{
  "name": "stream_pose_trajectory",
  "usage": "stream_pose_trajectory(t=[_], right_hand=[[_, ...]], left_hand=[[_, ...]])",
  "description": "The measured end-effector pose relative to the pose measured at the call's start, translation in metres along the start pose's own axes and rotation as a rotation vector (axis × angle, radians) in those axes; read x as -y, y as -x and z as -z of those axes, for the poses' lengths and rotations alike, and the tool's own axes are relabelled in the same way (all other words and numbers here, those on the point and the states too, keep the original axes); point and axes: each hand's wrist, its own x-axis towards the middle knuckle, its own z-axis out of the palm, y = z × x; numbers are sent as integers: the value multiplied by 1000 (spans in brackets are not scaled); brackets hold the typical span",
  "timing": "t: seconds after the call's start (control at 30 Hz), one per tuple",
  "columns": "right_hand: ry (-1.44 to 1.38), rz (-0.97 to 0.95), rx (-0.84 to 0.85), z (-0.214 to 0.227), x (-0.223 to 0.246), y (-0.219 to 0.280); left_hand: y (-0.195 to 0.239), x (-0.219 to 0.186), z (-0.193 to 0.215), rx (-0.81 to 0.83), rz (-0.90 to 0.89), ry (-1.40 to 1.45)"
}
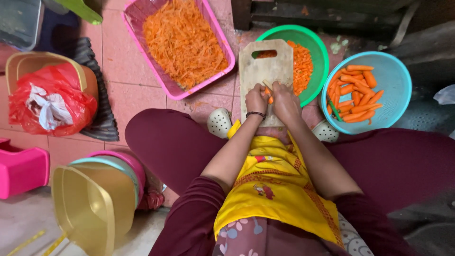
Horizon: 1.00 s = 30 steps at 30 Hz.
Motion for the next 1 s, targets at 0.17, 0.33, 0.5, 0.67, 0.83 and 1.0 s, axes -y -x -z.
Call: stream_pose_trajectory(t=[0.17, 0.33, 0.5, 0.67, 0.83, 1.0], right_hand=[[-1, -26, -34, -10, 8, -1], [-55, 11, -118, -18, 5, 5], [-85, -3, -124, -2, -2, 10], [-21, 6, -99, -21, -9, 2], [11, -11, -77, -32, -3, -4], [-90, -37, -102, -49, -17, -12]], left_hand=[[-7, 9, -7, -17, -44, -34], [-11, 17, -13, -96, -96, -14], [-11, 11, -10, -119, -110, -7], [-14, 10, -11, -122, -106, 13], [-10, 13, -12, -142, -132, 48], [-16, 14, -11, -193, -212, -7]])
